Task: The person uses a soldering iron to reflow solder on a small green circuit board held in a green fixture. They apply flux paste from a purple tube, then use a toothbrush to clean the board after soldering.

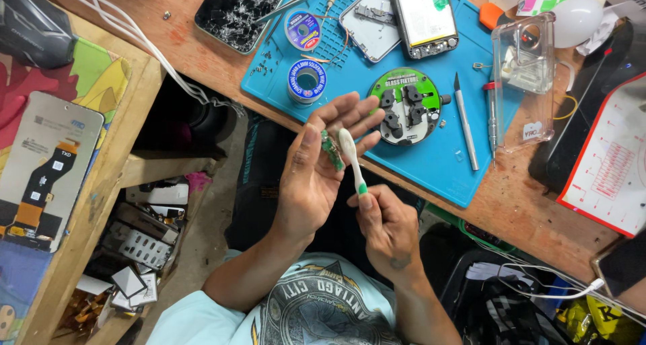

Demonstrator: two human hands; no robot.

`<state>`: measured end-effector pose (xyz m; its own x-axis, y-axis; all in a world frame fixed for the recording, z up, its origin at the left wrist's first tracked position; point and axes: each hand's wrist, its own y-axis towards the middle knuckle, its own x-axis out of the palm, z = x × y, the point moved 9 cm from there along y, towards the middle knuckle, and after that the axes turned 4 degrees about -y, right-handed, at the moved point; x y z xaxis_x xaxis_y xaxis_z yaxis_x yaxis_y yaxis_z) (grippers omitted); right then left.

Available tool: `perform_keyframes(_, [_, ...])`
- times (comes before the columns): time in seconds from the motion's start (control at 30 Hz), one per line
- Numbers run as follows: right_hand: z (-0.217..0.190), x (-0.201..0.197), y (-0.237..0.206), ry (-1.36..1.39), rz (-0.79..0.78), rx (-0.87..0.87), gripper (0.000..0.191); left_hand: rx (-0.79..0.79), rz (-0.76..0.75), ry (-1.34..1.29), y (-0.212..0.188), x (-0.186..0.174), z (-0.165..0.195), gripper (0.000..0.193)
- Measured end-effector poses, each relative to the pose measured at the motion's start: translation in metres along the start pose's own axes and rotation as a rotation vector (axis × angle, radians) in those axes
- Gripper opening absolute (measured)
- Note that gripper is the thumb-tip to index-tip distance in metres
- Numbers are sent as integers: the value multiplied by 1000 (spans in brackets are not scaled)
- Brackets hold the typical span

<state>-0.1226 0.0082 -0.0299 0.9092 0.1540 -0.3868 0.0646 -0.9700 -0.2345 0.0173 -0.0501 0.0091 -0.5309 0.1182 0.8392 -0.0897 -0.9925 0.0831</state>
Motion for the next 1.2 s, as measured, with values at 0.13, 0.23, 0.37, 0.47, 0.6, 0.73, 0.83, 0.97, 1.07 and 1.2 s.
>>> perform_keyframes(0.13, [-6,-3,-11,-63,-4,-47,26,-56,-25,-33,1,5,-7,66])
perform_keyframes(0.23, [-4,-33,-6,-153,151,-27,24,-67,-29,-49,1,9,-14,63])
perform_keyframes(0.37, [-10,-112,-9,-248,469,-30,20,-21,40,34,5,0,-11,49])
perform_keyframes(0.47, [-46,-143,-7,-670,579,-317,12,-11,92,167,12,-6,-10,43])
perform_keyframes(0.6, [-49,-158,17,-877,569,-305,20,-16,102,301,24,0,-17,35])
perform_keyframes(0.73, [-61,-148,13,-1004,594,-450,26,78,140,304,34,14,-25,24])
perform_keyframes(0.83, [-44,-145,1,-491,595,-302,19,68,111,135,39,27,-39,24])
perform_keyframes(0.97, [-31,-85,18,109,197,-328,30,59,100,164,31,46,-50,25])
perform_keyframes(1.07, [-5,-73,33,397,222,-91,19,30,69,140,27,52,-51,27])
perform_keyframes(1.2, [-13,-77,40,367,148,-166,15,-23,90,310,27,35,-44,32])
